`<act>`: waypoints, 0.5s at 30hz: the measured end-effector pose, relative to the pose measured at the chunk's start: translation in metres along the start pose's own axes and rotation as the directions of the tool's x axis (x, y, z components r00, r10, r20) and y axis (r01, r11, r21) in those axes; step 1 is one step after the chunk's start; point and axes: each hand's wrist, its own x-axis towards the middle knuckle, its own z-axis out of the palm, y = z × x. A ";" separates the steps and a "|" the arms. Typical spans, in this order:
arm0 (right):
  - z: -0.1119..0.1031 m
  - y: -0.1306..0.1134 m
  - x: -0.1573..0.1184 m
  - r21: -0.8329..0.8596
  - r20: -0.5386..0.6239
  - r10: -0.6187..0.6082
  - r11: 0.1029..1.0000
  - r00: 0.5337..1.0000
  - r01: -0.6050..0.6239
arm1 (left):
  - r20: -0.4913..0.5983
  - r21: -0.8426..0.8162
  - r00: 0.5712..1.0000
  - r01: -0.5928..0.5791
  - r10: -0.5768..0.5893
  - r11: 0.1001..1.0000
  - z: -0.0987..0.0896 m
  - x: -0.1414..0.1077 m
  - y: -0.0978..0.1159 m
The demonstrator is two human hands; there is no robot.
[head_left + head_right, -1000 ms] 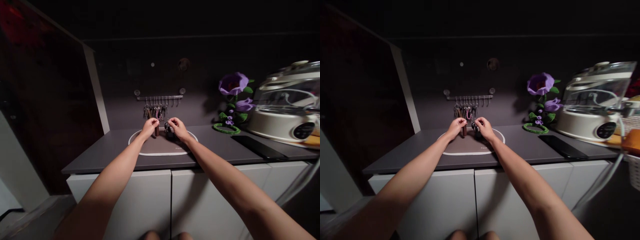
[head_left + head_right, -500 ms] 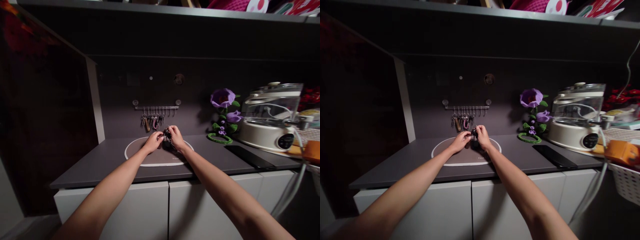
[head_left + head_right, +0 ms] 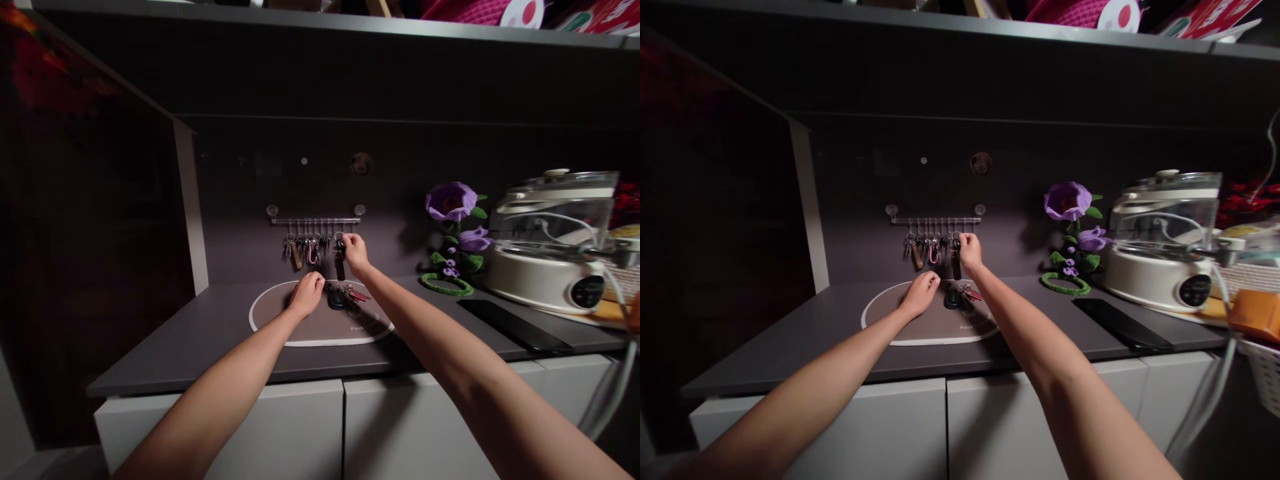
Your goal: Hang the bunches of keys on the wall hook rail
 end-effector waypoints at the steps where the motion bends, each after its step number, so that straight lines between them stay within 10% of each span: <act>1: 0.001 0.002 0.008 -0.035 -0.045 -0.006 0.999 0.999 0.005 | 0.005 0.008 1.000 0.001 -0.001 1.000 0.001 0.000 -0.001; 15: 0.015 0.002 0.048 -0.401 -0.254 0.022 0.907 0.967 -0.126 | -0.013 -0.020 0.994 0.110 -0.110 0.994 -0.001 0.001 -0.003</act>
